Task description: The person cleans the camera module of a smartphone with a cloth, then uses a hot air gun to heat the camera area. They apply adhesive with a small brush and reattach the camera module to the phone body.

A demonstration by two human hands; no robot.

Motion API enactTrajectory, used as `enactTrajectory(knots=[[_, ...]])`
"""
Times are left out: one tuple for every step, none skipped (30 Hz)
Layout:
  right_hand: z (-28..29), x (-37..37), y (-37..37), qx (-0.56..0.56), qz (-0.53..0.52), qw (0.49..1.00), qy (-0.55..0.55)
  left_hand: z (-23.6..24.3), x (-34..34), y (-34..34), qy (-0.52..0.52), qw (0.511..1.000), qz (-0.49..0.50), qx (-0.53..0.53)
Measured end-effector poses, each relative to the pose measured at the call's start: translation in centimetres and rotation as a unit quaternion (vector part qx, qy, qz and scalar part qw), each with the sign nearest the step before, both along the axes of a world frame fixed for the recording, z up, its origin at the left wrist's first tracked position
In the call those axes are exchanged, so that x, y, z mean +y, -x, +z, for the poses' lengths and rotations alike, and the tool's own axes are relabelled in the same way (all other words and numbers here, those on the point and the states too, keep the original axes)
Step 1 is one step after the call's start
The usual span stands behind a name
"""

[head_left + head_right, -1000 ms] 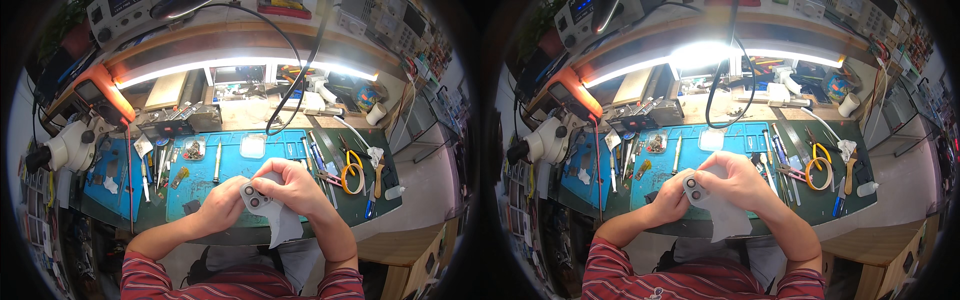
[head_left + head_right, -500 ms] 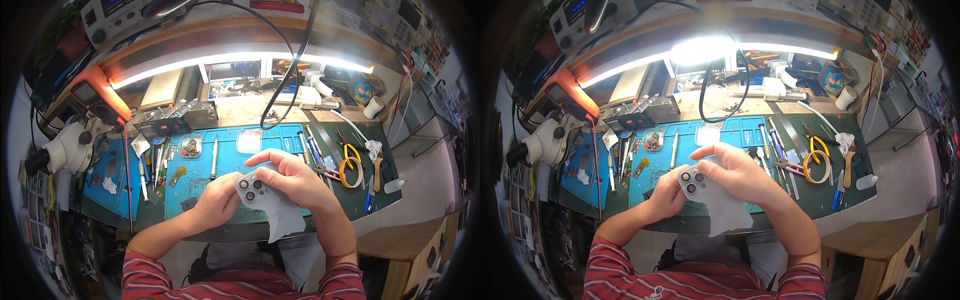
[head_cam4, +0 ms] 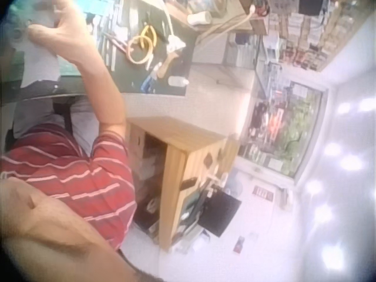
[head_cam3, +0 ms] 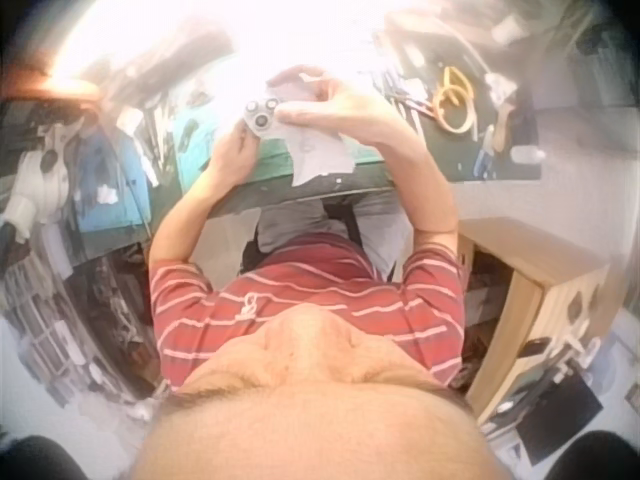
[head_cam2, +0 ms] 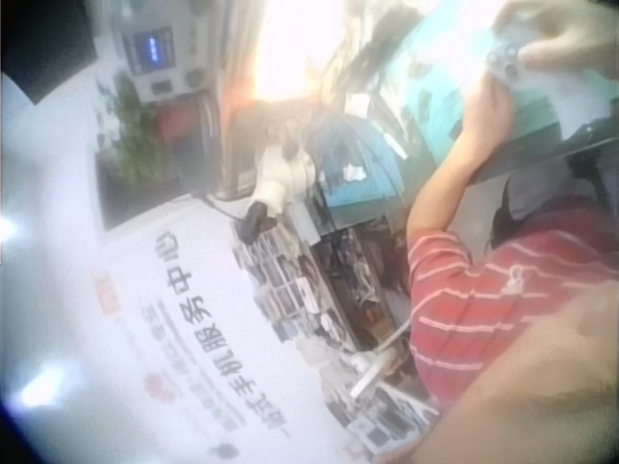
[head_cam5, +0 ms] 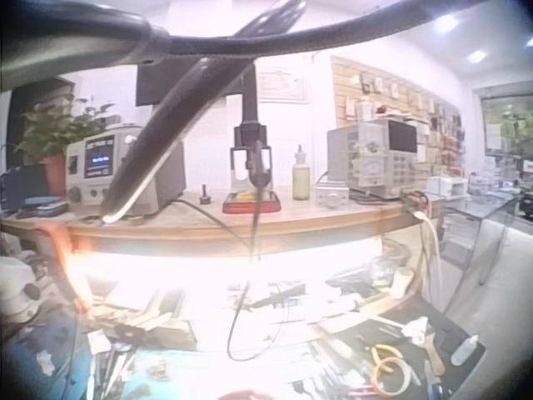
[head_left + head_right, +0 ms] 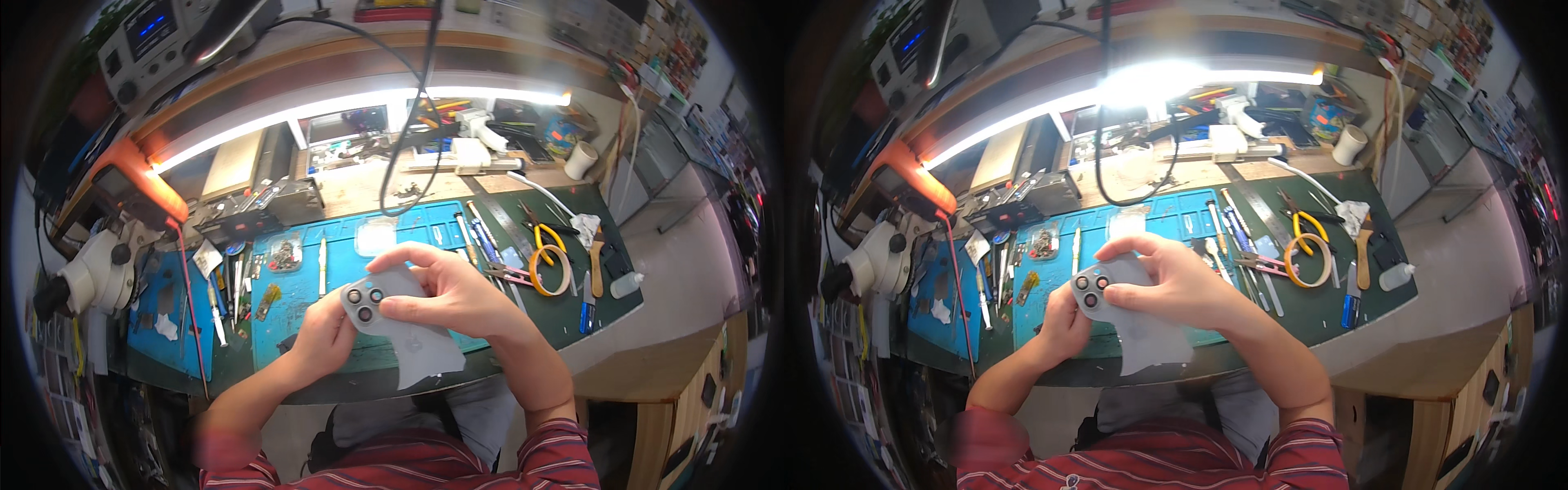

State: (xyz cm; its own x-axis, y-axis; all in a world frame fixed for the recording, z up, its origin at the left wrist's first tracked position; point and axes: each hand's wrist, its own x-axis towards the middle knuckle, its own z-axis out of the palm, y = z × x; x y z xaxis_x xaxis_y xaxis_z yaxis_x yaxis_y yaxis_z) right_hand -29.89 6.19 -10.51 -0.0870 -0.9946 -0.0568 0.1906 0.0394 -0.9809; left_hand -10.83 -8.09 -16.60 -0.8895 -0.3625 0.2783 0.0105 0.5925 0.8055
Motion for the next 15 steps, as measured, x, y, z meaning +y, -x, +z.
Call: enactTrajectory(knots=[[0.2, 0.1, 0.1, 0.017, 0.002, 1.0, 0.004, -0.1, 0.0, 0.0, 0.007, 1.0, 0.004, -0.003], [0.2, 0.2, 0.0, 0.039, 0.008, 0.999, 0.021, -0.2, 0.0, 0.0, 0.001, 1.0, 0.006, 0.004], [-0.3, 0.1, 0.1, 0.086, 0.003, 0.995, 0.049, -0.5, -0.1, -0.1, 0.005, 1.0, 0.008, 0.01], [-1.0, -0.2, 0.3, 0.135, -0.002, 0.988, 0.077, -0.9, -0.3, -0.1, 0.009, 1.0, 0.01, 0.016], [-1.1, -0.3, 0.2, 0.181, -0.004, 0.978, 0.103, -1.2, -0.5, -0.2, 0.013, 1.0, 0.015, 0.019], [-0.7, -0.1, 0.4, 0.177, 0.01, 0.982, 0.065, -1.4, -0.5, -0.2, 0.014, 0.999, 0.015, 0.029], [-0.3, 0.1, 0.5, 0.176, 0.014, 0.982, 0.066, -1.4, -0.5, -0.1, 0.014, 0.999, 0.014, 0.029], [0.0, 0.2, 0.5, 0.175, 0.02, 0.982, 0.068, -1.3, -0.5, -0.1, 0.015, 0.999, 0.014, 0.028], [0.1, 0.2, 0.6, 0.173, 0.025, 0.982, 0.069, -1.2, -0.5, -0.1, 0.015, 0.999, 0.015, 0.027], [0.0, 0.2, 0.7, 0.187, 0.027, 0.979, 0.075, -1.2, -0.5, -0.1, 0.008, 0.999, 0.014, 0.027], [0.1, 0.1, 0.8, 0.199, 0.028, 0.977, 0.071, -1.3, -0.5, -0.1, 0.014, 0.999, 0.013, 0.028], [0.2, 0.1, 0.9, 0.211, 0.03, 0.975, 0.067, -1.4, -0.5, -0.1, 0.02, 0.999, 0.013, 0.029], [0.3, 0.1, 0.9, 0.223, 0.032, 0.972, 0.064, -1.5, -0.6, 0.0, 0.026, 0.999, 0.012, 0.03], [0.2, 0.1, 0.9, 0.208, 0.036, 0.976, 0.055, -1.5, -0.5, -0.1, 0.023, 0.999, 0.017, 0.029], [0.0, 0.0, 0.7, 0.197, 0.027, 0.977, 0.074, -1.6, -0.5, -0.1, 0.021, 0.999, 0.021, 0.029]])
